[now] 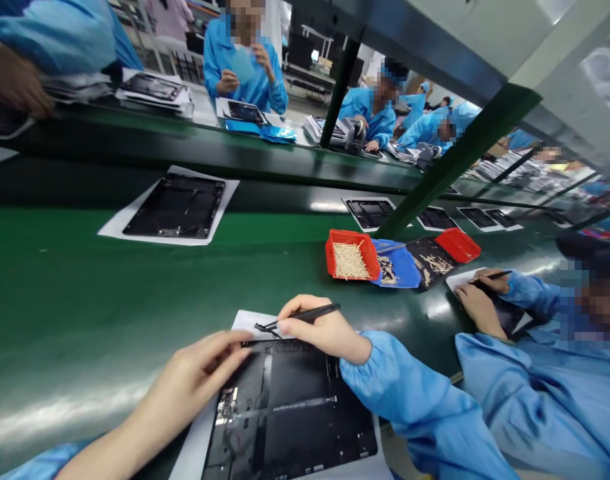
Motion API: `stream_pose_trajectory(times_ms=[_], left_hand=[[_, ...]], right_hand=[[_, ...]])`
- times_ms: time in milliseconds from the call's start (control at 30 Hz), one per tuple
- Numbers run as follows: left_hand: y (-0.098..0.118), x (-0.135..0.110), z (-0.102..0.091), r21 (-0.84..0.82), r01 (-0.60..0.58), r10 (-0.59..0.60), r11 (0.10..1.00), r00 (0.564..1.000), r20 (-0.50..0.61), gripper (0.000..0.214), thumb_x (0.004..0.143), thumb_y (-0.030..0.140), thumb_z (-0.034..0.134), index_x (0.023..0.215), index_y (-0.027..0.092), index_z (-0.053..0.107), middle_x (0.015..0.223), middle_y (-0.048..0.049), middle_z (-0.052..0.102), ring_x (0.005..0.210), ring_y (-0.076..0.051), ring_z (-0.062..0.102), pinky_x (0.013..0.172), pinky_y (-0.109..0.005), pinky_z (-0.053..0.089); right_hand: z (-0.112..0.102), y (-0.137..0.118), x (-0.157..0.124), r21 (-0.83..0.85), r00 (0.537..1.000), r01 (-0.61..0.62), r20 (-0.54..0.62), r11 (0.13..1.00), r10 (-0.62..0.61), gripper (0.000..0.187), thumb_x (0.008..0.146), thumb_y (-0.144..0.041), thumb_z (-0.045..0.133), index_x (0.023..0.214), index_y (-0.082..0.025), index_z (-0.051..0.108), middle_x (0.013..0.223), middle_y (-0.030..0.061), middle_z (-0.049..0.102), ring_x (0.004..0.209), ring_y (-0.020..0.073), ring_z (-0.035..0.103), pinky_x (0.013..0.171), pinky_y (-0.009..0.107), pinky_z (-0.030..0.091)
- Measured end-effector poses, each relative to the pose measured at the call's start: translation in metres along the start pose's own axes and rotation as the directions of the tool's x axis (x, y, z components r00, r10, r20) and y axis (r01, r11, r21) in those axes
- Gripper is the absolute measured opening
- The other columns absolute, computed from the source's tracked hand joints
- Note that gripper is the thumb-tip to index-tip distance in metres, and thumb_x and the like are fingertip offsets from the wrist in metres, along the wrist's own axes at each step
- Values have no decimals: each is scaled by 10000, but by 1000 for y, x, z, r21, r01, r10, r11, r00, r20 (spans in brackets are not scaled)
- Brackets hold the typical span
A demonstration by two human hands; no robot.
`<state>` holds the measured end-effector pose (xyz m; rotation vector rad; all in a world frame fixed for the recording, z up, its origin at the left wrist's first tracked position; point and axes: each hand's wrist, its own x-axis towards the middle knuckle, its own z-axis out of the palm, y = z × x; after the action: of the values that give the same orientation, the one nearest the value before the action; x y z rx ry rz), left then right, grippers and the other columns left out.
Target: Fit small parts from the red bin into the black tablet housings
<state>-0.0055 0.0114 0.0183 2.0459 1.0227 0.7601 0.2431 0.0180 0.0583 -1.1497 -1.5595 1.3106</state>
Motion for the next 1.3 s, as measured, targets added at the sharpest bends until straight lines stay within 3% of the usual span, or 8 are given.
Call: stream_pose_trajectory(times_ms=[33, 100, 167, 233, 333, 767, 1067, 1300], left_hand=[[-5, -7, 3, 169, -106, 107, 980, 994, 3, 240, 988, 372, 533, 1116, 250, 695, 903, -9, 732, 786, -130, 696, 685, -224, 565], [-11, -18, 9, 441, -281, 293, 853, 955, 41, 232, 1001, 306, 514, 1081, 230, 717, 892, -19, 720, 806, -135, 678, 689, -228, 540], [-13, -23, 16, 611, -358, 403, 706, 913, 70, 249, 1006, 262, 494, 1093, 180, 712, 830, -29, 696, 758, -148, 648, 623, -244, 511], [-11, -25, 20, 698, -381, 442, 607, 891, 102, 253, 1005, 234, 486, 1082, 143, 708, 812, -39, 684, 745, -166, 629, 590, -268, 490], [-8, -24, 22, 745, -383, 446, 545, 886, 129, 257, 1004, 217, 482, 1081, 115, 705, 807, -47, 672, 740, -179, 613, 570, -293, 465], [-9, -26, 22, 736, -388, 439, 555, 888, 137, 259, 1004, 213, 481, 1103, 90, 687, 821, -53, 654, 755, -192, 581, 602, -317, 437], [-13, -26, 27, 718, -308, 317, 624, 940, 128, 330, 1014, 282, 480, 1268, 139, 636, 832, -50, 639, 782, -195, 585, 629, -317, 453], [-13, -28, 29, 773, -300, 256, 559, 949, 183, 362, 1033, 288, 431, 1301, 138, 622, 872, -68, 652, 805, -207, 577, 664, -342, 425]], right_hand=[[0, 5, 2, -38, 1000, 10, 6, 999, -10, 178, 839, -349, 741, 854, -173, 714, 795, 18, 707, 693, 129, 607, 632, 240, 479], [3, 15, 3, -97, 999, 30, 30, 995, -27, 171, 852, -344, 723, 841, -174, 724, 806, 26, 718, 711, 139, 622, 645, 245, 487], [8, 26, 3, -176, 996, 76, 60, 981, -67, 164, 876, -330, 688, 828, -177, 722, 804, 31, 723, 718, 147, 637, 666, 253, 502], [12, 34, 1, -258, 988, 145, 94, 955, -124, 159, 897, -324, 663, 840, -186, 718, 831, 37, 734, 753, 154, 657, 725, 265, 521], [16, 41, -1, -309, 975, 209, 144, 928, -172, 159, 921, -323, 641, 868, -190, 711, 867, 46, 745, 782, 159, 675, 773, 272, 532], [19, 45, -1, -280, 965, 238, 173, 930, -195, 184, 952, -316, 619, 889, -191, 737, 906, 59, 767, 835, 175, 711, 818, 296, 567], [22, 47, -3, -301, 966, 246, 155, 921, -207, 195, 962, -328, 608, 908, -201, 746, 910, 59, 774, 835, 180, 711, 810, 310, 576], [26, 48, -7, -317, 960, 275, 137, 908, -243, 225, 986, -331, 572, 932, -202, 749, 910, 69, 770, 828, 189, 705, 797, 317, 569]])
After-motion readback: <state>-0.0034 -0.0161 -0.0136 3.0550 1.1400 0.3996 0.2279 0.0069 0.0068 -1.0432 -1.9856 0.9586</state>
